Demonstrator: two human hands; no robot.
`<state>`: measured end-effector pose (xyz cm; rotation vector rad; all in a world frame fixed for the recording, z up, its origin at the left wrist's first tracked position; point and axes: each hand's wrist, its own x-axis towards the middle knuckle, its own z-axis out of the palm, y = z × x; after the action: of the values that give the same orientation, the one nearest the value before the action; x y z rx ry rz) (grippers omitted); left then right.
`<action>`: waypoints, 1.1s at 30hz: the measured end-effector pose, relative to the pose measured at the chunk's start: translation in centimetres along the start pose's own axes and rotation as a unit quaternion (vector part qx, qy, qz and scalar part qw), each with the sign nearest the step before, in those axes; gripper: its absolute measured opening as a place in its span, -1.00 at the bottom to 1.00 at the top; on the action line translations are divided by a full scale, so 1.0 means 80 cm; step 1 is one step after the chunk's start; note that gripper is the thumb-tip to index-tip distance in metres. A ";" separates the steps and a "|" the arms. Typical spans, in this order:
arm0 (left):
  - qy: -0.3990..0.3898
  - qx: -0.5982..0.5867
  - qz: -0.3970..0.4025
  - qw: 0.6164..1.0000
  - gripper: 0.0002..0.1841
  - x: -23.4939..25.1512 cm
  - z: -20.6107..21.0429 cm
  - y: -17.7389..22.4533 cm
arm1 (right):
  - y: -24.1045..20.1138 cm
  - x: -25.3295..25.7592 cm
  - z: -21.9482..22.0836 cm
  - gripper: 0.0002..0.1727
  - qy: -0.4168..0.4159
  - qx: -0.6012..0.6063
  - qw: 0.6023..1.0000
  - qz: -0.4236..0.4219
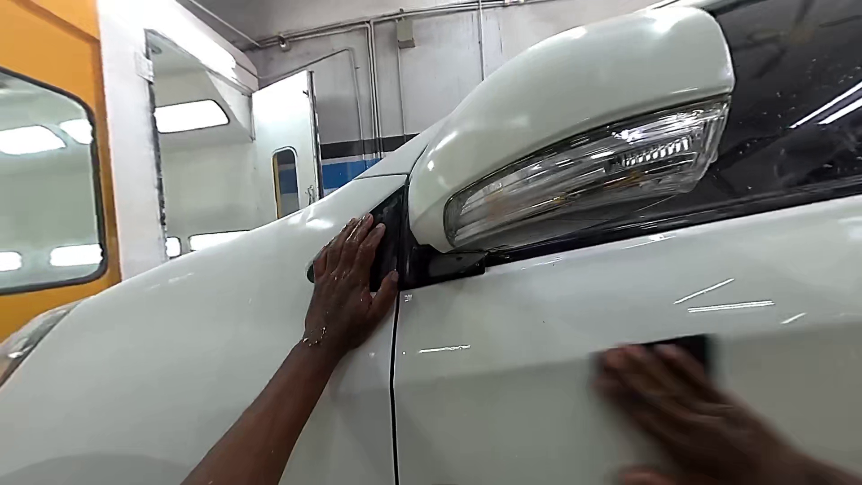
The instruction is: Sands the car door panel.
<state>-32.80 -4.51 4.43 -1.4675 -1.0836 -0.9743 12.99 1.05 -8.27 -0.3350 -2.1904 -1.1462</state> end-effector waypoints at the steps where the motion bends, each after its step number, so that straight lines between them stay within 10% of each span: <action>1: 0.001 -0.001 0.004 1.000 -0.28 0.000 0.000 -0.003 | -0.049 0.056 0.026 -0.03 0.027 0.024 0.999 0.010; 6: -0.017 -0.016 0.006 1.000 -0.26 -0.008 -0.004 -0.010 | -0.212 0.223 0.106 0.10 0.073 0.148 0.986 -0.021; 12: -0.007 -0.022 -0.002 1.000 -0.26 -0.003 -0.006 -0.008 | -0.015 -0.032 0.013 0.07 0.102 -0.013 0.956 0.274; 15: -0.008 -0.026 0.002 1.000 -0.27 0.000 -0.003 -0.006 | -0.060 -0.013 0.020 0.19 0.105 -0.050 0.925 0.361; 20: -0.021 -0.029 0.003 0.999 -0.27 -0.002 -0.009 -0.011 | -0.245 0.164 0.104 0.14 0.131 0.026 0.952 0.277; 24: -0.027 -0.034 -0.001 0.999 -0.28 -0.005 -0.011 -0.005 | -0.192 0.117 0.083 -0.05 0.107 0.081 0.982 0.131; 28: -0.008 -0.024 -0.010 1.000 -0.27 -0.001 -0.011 0.002 | -0.076 -0.024 0.037 -0.09 0.124 -0.022 0.954 0.273; 33: -0.009 -0.025 -0.015 1.000 -0.30 -0.003 -0.012 0.000 | -0.203 0.114 0.073 -0.02 0.103 0.078 0.968 0.216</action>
<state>-32.89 -5.50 4.33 -1.5070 -1.1025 -1.0179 -4.40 -4.41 -15.33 -0.5639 -1.8870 -0.7291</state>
